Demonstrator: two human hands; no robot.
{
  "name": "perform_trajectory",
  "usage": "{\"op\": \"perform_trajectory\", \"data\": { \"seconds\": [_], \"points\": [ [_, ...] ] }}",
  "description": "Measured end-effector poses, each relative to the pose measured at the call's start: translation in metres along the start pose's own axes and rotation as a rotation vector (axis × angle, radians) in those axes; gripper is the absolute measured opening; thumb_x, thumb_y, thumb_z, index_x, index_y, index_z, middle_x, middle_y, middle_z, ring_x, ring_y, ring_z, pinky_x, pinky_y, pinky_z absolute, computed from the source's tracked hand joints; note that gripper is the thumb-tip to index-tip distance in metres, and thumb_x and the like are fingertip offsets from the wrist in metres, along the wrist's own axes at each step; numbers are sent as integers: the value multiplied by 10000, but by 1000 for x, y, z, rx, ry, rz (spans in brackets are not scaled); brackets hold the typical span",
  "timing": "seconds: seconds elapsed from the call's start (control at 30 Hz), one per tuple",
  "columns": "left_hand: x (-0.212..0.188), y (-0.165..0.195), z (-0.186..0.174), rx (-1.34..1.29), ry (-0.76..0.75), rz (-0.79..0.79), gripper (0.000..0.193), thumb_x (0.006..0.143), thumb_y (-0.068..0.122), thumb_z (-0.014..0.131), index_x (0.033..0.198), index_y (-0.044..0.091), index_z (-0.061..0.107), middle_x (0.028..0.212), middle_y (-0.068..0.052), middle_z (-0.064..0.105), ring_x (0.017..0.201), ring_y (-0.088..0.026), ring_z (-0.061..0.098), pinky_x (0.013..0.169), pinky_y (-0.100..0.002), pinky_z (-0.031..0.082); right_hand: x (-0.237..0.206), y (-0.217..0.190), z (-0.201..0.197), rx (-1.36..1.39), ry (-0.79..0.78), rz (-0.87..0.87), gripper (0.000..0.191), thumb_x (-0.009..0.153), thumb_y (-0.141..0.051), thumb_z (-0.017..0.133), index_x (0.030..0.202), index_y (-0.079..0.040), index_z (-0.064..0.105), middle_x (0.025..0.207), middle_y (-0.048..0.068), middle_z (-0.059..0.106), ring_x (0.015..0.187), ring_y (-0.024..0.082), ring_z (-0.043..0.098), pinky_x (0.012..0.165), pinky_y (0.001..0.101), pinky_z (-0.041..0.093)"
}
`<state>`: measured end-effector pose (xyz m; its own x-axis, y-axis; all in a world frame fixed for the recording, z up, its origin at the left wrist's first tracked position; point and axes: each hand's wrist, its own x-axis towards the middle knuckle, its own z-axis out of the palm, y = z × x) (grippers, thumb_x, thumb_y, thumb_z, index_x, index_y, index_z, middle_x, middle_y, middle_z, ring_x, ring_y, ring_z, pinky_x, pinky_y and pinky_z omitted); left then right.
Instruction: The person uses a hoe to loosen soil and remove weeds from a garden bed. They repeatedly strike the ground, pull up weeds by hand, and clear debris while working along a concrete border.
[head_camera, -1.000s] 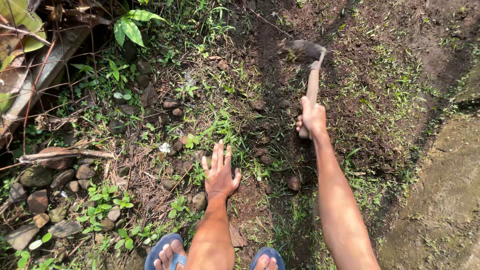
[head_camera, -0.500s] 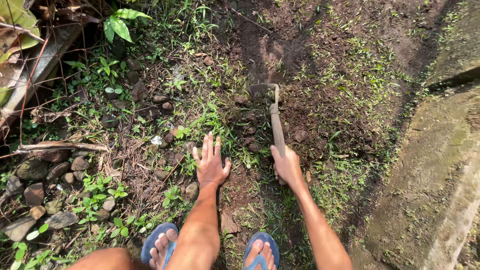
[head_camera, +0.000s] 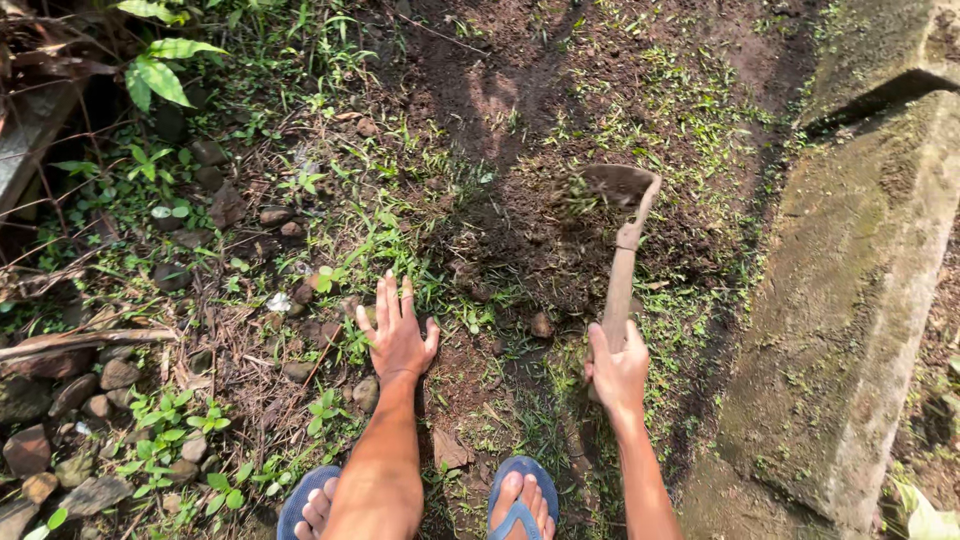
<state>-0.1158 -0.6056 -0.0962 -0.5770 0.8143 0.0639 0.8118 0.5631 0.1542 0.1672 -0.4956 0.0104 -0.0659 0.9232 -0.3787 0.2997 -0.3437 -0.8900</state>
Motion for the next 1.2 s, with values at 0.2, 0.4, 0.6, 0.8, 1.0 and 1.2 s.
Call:
{"op": "perform_trajectory", "data": {
  "seconds": [0.2,0.4,0.6,0.8,1.0,1.2],
  "points": [
    [-3,0,5,2,-39,-19,852,827,493,599,1578,160,375,1715,-72,223,1569,-205,212,1235,-567,77,39,-35,-40,113,73,10,159,985,-195,603,953,-59,527,600,4,518,433,93,488,368,284,401],
    [-4,2,6,75,-18,-8,838,836,499,579,1579,156,400,1716,-73,242,1570,-201,228,1232,-555,52,137,-72,-65,1,78,1,250,1023,-262,597,895,-53,546,655,21,568,481,100,534,397,290,439],
    [-2,4,3,121,-58,-8,824,817,501,578,1554,163,434,1705,-72,275,1561,-195,245,1222,-559,60,257,-97,-67,181,88,63,260,1039,-284,602,914,-61,554,683,5,555,504,96,513,424,285,436],
    [2,4,6,75,-70,-28,806,805,508,570,1520,156,449,1697,-74,287,1552,-208,256,1206,-580,83,364,-132,-37,309,94,124,432,1053,-428,606,876,-45,514,684,29,520,499,121,490,438,293,431],
    [3,0,17,75,-140,-52,824,794,505,543,1524,143,423,1682,-92,257,1533,-224,243,1179,-605,66,436,-164,9,315,-19,13,464,1104,-466,582,956,-30,529,745,43,528,556,125,527,474,291,458],
    [1,-2,21,113,-184,-54,800,814,506,523,1518,136,431,1691,-96,250,1541,-226,229,1179,-608,70,443,-145,28,-175,19,93,393,1076,-456,408,1066,-67,464,656,32,565,491,134,556,412,352,509]
  ]
}}
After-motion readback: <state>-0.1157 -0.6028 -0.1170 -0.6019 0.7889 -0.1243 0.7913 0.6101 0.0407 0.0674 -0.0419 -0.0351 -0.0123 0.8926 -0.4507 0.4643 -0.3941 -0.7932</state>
